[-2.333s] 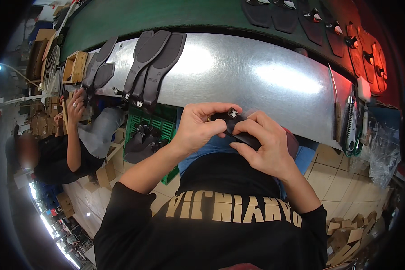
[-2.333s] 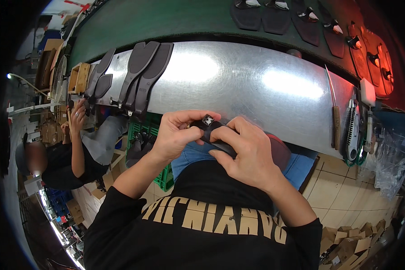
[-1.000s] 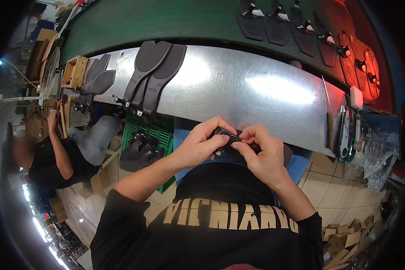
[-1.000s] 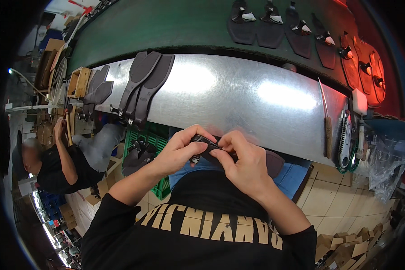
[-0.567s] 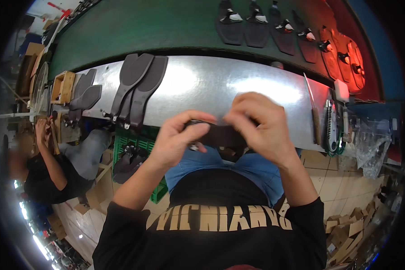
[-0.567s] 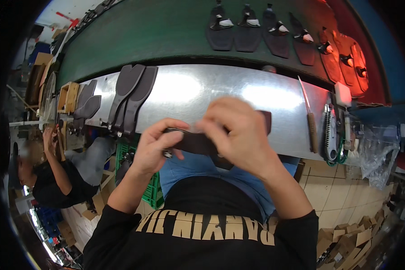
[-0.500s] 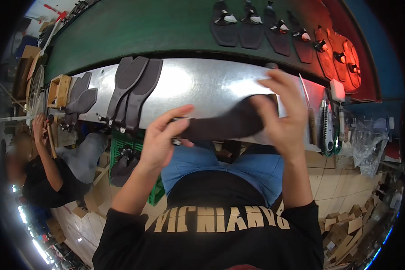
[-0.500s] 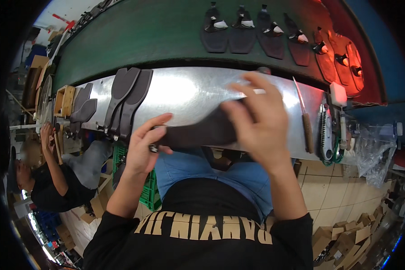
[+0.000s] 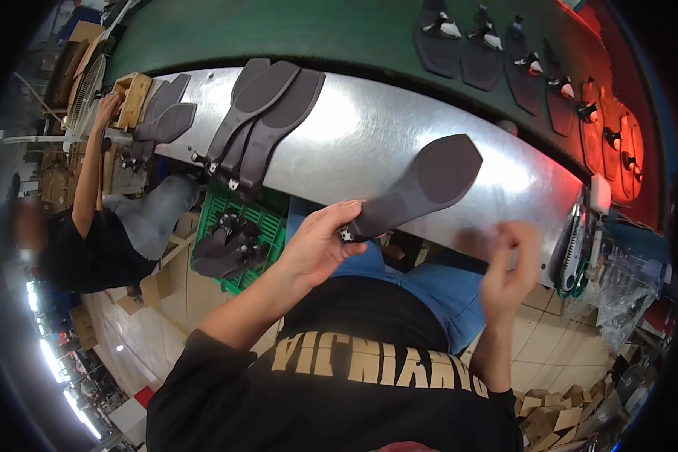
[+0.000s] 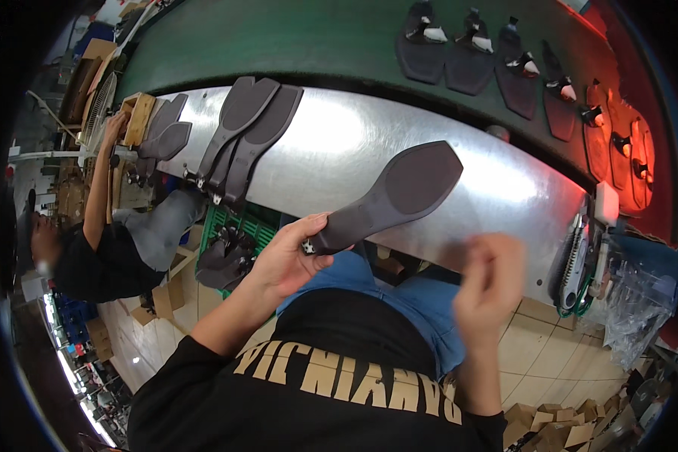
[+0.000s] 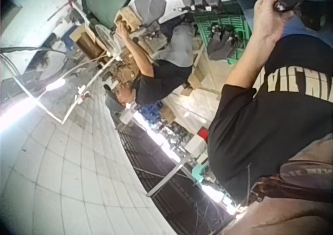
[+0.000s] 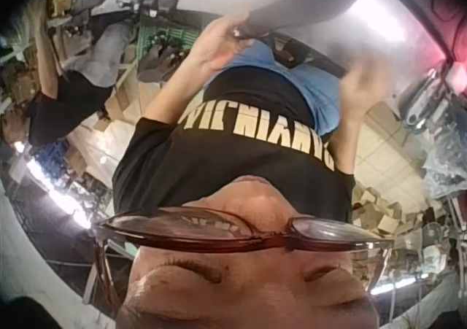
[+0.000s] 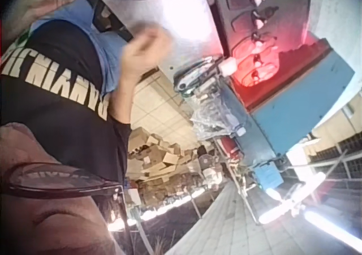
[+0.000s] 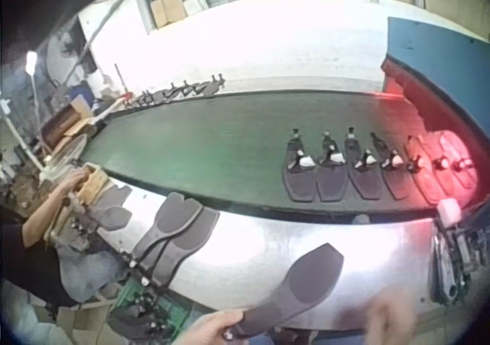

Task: The person uses a small metal tool to press a metal component into the heel of a dark shoe sole. They repeat this action on multiple soles, picking them up from a green crate and placing them on a metal table. A coworker is visible in the background working at a separate station.

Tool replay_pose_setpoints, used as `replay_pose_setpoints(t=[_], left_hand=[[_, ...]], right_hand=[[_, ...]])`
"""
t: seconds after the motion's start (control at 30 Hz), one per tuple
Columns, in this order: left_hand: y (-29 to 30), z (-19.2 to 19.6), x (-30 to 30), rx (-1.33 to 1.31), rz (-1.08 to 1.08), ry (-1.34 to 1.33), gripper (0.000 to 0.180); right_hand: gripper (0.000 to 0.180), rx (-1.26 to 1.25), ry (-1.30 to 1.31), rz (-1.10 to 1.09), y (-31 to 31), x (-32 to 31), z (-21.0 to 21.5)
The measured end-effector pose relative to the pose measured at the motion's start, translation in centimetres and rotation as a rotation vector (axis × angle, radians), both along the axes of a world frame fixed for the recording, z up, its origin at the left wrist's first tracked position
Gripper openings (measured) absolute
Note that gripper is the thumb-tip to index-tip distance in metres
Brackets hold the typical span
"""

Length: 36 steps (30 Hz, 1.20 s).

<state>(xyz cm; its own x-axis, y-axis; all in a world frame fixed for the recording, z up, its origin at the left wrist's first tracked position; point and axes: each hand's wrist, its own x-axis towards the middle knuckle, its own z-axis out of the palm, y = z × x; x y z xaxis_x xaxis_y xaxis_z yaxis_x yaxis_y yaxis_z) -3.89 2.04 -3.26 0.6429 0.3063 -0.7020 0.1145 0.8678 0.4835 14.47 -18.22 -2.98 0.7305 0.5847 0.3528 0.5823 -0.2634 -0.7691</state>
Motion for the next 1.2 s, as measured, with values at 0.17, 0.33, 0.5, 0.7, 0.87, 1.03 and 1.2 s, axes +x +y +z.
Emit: replay_pose_setpoints(t=[0.17, 0.33, 0.5, 0.7, 0.87, 1.03, 1.2], left_hand=[[-1.5, 0.9, 1.5, -0.356, 0.141, -0.005, 0.027], [-2.5, 0.0, 2.0, -0.376, 0.142, -0.096, 0.024], [-2.8, -0.3, 1.6, -0.373, 0.136, -0.175, 0.022], [-3.3, 1.8, 2.1, -0.237, 0.23, 0.043, 0.025], [-2.1, 0.2, 2.0, 0.382, 0.214, -0.13, 0.049], [-2.4, 0.6, 3.0, 0.733, 0.282, -0.207, 0.075], [-2.2, 0.4, 2.4, 0.823, 0.192, -0.203, 0.08]], right_hand=[[0.057, -0.031, 0.969, 0.384, 2.2, -7.4, 1.2], [0.064, 0.008, 0.87, 0.486, 2.6, -7.5, -0.6], [0.046, 0.037, 0.477, 0.448, 2.9, -7.3, -2.0], [0.028, 0.16, 0.952, 0.394, 3.2, -6.4, -1.3], [0.046, 0.106, 1.167, 0.535, 2.9, -6.5, 0.1], [0.063, 0.074, 1.312, 0.531, 3.7, -8.4, 0.2], [0.04, 0.302, 1.483, 0.502, 3.7, -7.9, 0.5]])
